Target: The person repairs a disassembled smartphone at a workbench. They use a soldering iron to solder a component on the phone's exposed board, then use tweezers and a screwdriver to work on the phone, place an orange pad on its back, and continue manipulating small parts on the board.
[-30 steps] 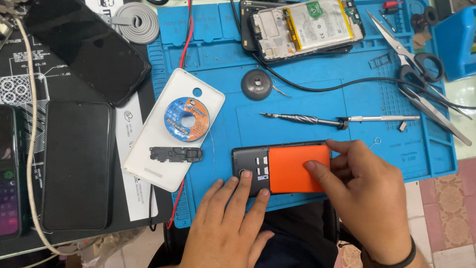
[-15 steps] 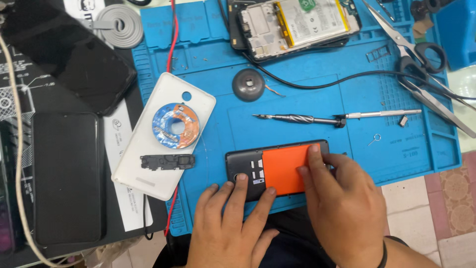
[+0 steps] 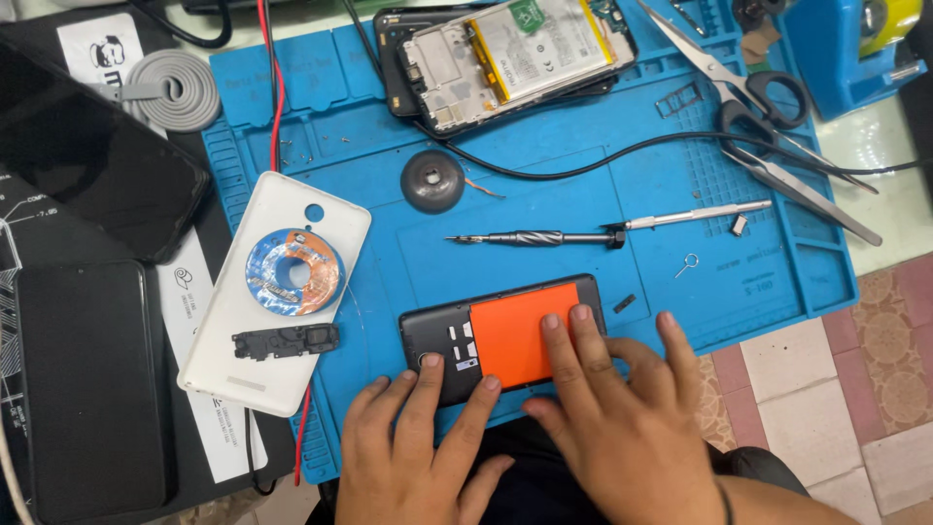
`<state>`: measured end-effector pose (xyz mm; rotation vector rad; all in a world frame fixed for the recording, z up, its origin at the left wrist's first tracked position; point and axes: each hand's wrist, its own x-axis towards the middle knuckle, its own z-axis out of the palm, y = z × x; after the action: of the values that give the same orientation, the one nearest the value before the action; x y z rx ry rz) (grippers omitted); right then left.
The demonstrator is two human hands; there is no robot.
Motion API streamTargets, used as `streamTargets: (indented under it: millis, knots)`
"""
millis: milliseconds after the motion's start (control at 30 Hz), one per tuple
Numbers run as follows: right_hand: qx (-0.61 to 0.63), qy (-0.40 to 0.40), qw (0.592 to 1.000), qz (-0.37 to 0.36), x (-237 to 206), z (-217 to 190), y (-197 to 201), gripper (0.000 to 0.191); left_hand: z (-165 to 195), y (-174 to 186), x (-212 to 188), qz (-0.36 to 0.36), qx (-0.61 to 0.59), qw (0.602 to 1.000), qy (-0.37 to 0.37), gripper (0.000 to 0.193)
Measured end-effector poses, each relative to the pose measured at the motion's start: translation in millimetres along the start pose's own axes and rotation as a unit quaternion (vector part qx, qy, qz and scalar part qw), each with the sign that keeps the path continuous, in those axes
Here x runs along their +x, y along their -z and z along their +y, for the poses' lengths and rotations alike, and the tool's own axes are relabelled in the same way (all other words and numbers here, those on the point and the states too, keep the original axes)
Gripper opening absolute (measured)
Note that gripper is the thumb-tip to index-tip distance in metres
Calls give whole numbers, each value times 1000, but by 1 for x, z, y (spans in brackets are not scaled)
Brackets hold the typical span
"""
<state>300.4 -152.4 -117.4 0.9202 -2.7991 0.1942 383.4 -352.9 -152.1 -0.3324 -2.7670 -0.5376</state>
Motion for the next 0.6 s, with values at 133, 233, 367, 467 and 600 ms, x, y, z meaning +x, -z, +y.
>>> streamTargets:
  millis: [133,233,367,467,600]
  knots:
    - [67,-24,997,4,-7,24,10,59,2,1,-2,-20,-3,1000,8,67]
    - [22,5,999,36,-16,23,-1,69,2,0,0,-10,-1,1000,0,66]
    - [28,0,998,57,-23,26,-8,69,7,8,10,-9,-18,1000,-10,69]
    - [62,3,996,63,-21,34,-4,68,17,15,26,-9,-41,999,-12,69]
    - [140,-17,987,80,-21,42,4,54,28,15,56,-65,-84,992,-66,72]
